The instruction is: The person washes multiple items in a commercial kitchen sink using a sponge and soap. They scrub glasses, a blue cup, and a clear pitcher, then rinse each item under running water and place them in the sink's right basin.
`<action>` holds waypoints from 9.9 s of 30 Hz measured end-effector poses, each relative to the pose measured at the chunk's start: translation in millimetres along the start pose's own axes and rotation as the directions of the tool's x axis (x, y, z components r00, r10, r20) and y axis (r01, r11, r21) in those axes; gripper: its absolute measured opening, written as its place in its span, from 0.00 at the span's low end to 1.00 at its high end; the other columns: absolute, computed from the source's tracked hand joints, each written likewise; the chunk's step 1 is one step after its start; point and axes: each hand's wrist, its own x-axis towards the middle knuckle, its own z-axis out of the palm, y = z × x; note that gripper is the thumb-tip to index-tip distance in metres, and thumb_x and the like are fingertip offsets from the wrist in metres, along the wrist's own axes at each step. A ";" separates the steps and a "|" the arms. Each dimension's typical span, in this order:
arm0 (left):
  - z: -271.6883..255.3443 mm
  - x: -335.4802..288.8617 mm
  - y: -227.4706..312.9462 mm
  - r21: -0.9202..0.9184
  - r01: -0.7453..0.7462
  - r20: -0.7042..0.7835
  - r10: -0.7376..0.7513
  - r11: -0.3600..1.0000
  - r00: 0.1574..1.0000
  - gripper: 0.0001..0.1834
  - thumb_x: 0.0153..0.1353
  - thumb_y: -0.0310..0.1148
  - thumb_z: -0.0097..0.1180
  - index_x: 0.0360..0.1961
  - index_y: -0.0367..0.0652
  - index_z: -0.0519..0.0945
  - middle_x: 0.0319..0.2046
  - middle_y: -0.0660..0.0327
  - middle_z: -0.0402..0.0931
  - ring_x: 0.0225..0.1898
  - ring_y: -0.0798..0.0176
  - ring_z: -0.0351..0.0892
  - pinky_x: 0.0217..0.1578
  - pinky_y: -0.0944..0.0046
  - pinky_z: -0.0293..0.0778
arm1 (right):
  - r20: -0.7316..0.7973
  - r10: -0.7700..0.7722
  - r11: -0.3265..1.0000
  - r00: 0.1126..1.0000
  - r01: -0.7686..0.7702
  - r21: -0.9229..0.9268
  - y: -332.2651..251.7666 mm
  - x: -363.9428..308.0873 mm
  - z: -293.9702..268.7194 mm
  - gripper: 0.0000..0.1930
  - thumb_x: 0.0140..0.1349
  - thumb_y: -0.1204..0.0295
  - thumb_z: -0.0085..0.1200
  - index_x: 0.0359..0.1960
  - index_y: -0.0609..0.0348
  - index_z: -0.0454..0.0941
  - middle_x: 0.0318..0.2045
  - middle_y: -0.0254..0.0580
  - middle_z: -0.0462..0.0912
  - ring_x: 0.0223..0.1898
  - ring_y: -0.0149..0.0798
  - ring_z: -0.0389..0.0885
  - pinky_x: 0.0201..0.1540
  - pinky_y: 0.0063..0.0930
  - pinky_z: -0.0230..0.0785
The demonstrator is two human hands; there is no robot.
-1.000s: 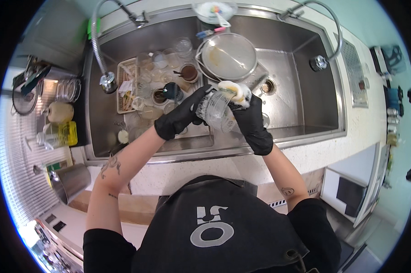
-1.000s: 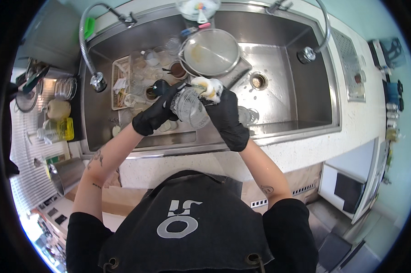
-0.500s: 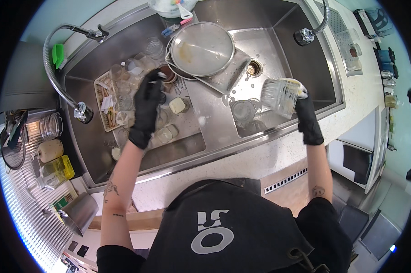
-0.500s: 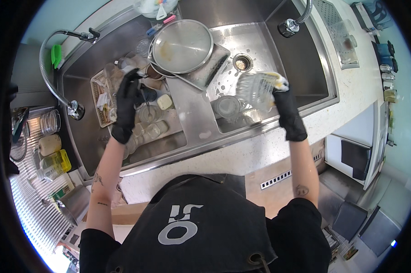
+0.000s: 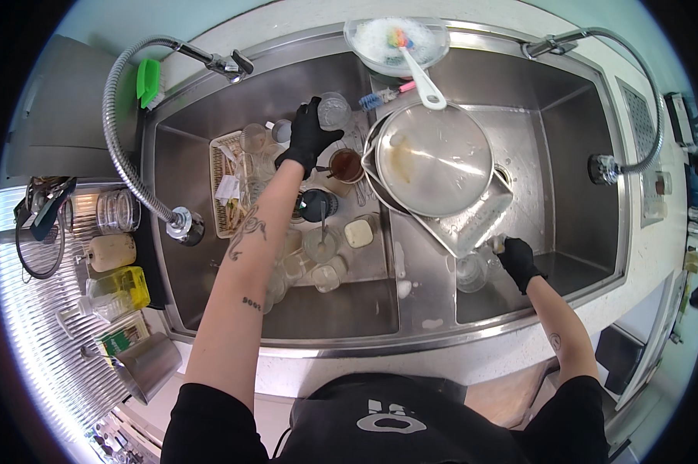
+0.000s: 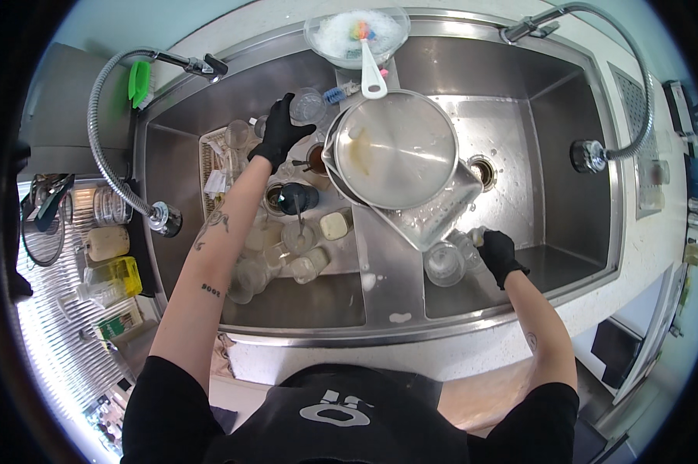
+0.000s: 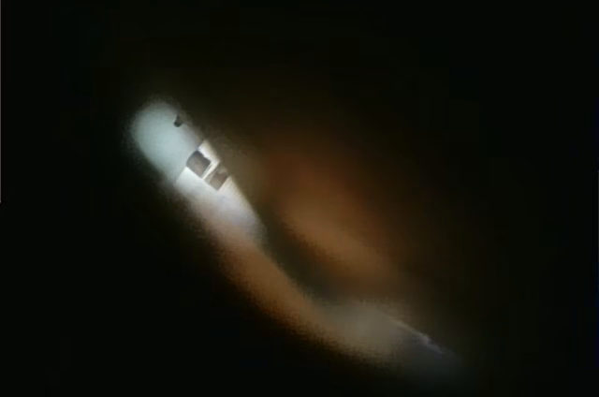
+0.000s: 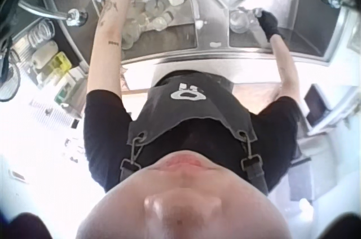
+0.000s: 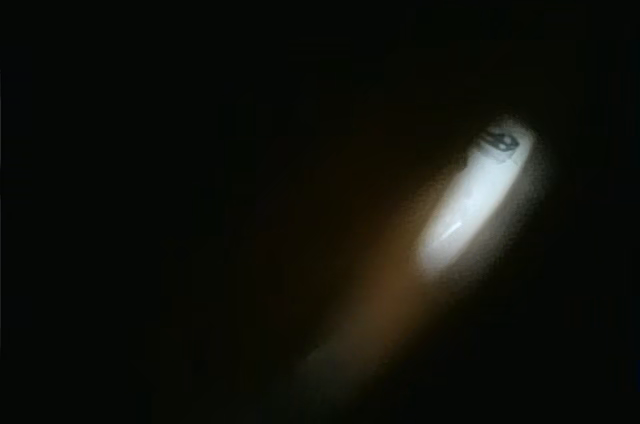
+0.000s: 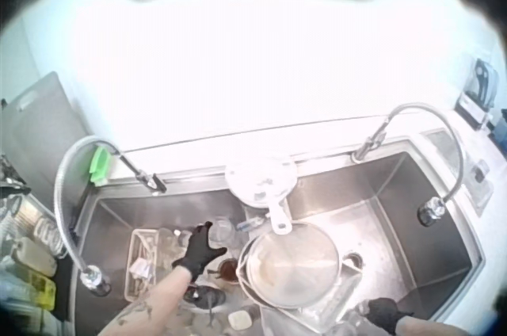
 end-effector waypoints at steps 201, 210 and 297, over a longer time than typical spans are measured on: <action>-92.5 -74.0 48.1 -0.969 0.170 0.125 -0.241 0.180 0.962 0.32 0.50 0.29 0.54 0.56 0.44 0.56 0.47 0.54 0.63 0.48 0.58 0.67 0.48 0.60 0.65 | -0.079 0.386 -0.104 0.919 0.129 0.986 -58.5 -71.4 -142.1 0.23 0.53 0.67 0.53 0.50 0.61 0.63 0.41 0.42 0.72 0.43 0.38 0.73 0.45 0.29 0.68; -117.7 -215.6 110.1 -0.528 0.392 0.673 -0.088 -0.754 0.735 0.34 0.49 0.56 0.46 0.52 0.44 0.64 0.46 0.53 0.68 0.42 0.53 0.69 0.42 0.51 0.67 | -0.177 0.019 -0.011 0.984 0.177 0.984 -215.5 -78.2 -136.9 0.11 0.56 0.72 0.50 0.41 0.60 0.71 0.36 0.35 0.75 0.38 0.28 0.72 0.41 0.20 0.62; -154.4 -225.9 176.9 -0.642 0.755 0.759 0.027 -0.135 0.650 0.15 0.59 0.42 0.43 0.42 0.45 0.71 0.31 0.61 0.73 0.31 0.70 0.74 0.27 0.71 0.70 | -0.370 -0.210 0.282 0.905 0.419 0.863 -260.2 -107.4 -139.4 0.13 0.52 0.74 0.49 0.41 0.59 0.72 0.35 0.39 0.78 0.35 0.32 0.77 0.36 0.22 0.68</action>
